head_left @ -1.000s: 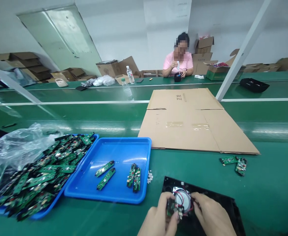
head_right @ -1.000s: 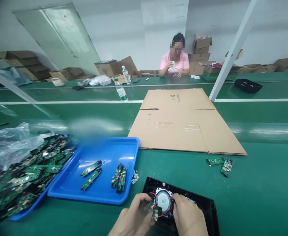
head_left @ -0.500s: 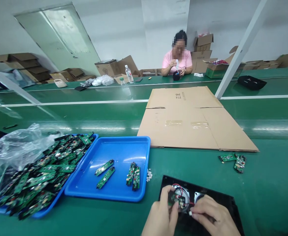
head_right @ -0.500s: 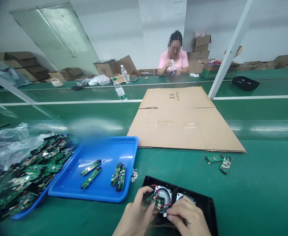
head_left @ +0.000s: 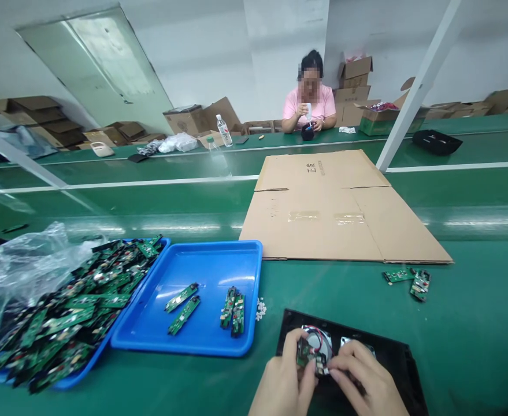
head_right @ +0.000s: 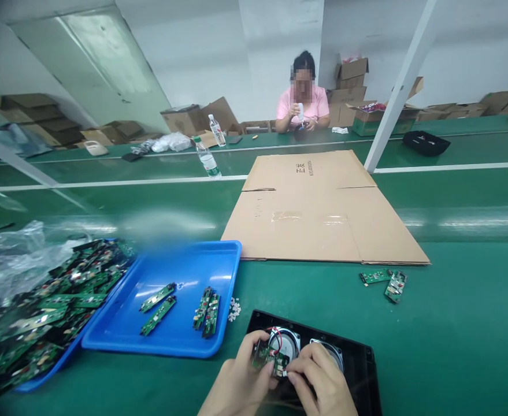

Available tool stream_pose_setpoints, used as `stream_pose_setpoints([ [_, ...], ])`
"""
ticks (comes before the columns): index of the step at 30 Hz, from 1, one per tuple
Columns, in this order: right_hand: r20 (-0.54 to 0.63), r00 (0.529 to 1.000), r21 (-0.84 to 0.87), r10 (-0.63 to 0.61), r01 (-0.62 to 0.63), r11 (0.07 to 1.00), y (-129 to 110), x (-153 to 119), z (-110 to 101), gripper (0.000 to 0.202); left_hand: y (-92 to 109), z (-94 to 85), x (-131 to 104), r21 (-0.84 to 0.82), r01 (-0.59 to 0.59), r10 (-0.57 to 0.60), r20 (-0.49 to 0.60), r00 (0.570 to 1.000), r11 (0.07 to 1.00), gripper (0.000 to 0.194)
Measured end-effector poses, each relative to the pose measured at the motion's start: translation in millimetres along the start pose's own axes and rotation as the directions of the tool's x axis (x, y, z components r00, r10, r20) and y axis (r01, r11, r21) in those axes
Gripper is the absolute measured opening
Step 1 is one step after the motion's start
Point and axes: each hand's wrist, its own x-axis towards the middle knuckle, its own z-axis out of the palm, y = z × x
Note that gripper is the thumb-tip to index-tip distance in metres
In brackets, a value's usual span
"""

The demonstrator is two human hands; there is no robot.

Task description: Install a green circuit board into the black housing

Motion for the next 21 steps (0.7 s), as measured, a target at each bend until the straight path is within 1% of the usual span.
stream_pose_setpoints([
  [1, -0.015, 1.000, -0.016, -0.026, 0.025, 1.000, -0.7, -0.2, 1.1, 0.025, 0.3, 0.7, -0.6, 0.025, -0.016, 0.016, -0.011, 1.000, 1.000, 0.036],
  [3, -0.059, 0.995, -0.056, -0.085, 0.082, 0.995, -1.3, -0.6, 2.3, 0.023, 0.2, 1.8, -2.0, 0.021, -0.037, 0.038, -0.045, 0.998, 0.999, 0.034],
  [6, -0.196, 0.964, -0.134, -0.182, 0.157, 0.978, 1.7, -2.4, -0.2, 0.014, 0.4, 1.6, -4.7, -0.059, -0.044, 0.037, -0.116, 0.993, 0.997, 0.030],
  [8, -0.294, 0.939, -0.155, -0.176, 0.135, 0.979, 4.0, -3.6, -6.1, 0.014, 1.9, 0.6, -6.9, -0.091, -0.063, 0.050, -0.146, 0.988, 0.994, 0.026],
  [9, -0.309, 0.942, -0.130, -0.131, 0.094, 0.987, 4.4, -3.6, -10.0, 0.014, 2.9, 0.2, -7.9, -0.112, -0.080, 0.062, -0.154, 0.986, 0.990, 0.024],
  [10, -0.288, 0.955, -0.075, -0.066, 0.046, 0.996, 4.2, -3.0, -14.3, 0.015, 4.0, -0.1, -8.8, -0.136, -0.093, 0.071, -0.158, 0.985, 0.986, 0.022],
  [12, -0.167, 0.985, 0.084, 0.049, -0.035, 0.996, 2.1, -0.6, -22.1, 0.019, 6.0, -0.2, -10.0, -0.167, -0.104, 0.076, -0.167, 0.983, 0.980, 0.021],
  [13, -0.095, 0.993, 0.152, 0.072, -0.057, 0.987, 0.6, 0.9, -24.9, 0.021, 6.8, 0.0, -10.3, -0.179, -0.104, 0.073, -0.172, 0.982, 0.978, 0.021],
  [14, -0.053, 0.996, 0.191, 0.074, -0.063, 0.980, -0.9, 2.4, -26.6, 0.022, 7.3, 0.3, -10.4, -0.187, -0.107, 0.074, -0.175, 0.982, 0.977, 0.021],
  [15, -0.044, 0.997, 0.196, 0.057, -0.048, 0.979, -2.1, 3.5, -27.1, 0.021, 7.7, 0.7, -10.3, -0.190, -0.112, 0.079, -0.174, 0.982, 0.975, 0.020],
  [17, -0.126, 0.992, 0.101, -0.015, 0.028, 0.994, -3.3, 4.6, -24.9, 0.017, 7.8, 1.3, -9.9, -0.182, -0.124, 0.092, -0.175, 0.980, 0.975, 0.020],
  [19, -0.227, 0.964, -0.069, -0.139, 0.127, 0.990, -3.7, 4.7, -19.6, 0.015, 7.2, 2.0, -9.4, -0.147, -0.128, 0.101, -0.181, 0.978, 0.981, 0.019],
  [20, -0.249, 0.946, -0.150, -0.208, 0.175, 0.973, -3.8, 4.7, -16.4, 0.015, 6.8, 2.5, -9.2, -0.123, -0.130, 0.106, -0.188, 0.976, 0.984, 0.019],
  [21, -0.247, 0.931, -0.221, -0.270, 0.217, 0.951, -4.1, 4.9, -12.9, 0.017, 6.3, 3.0, -9.0, -0.099, -0.133, 0.111, -0.197, 0.974, 0.986, 0.019],
])
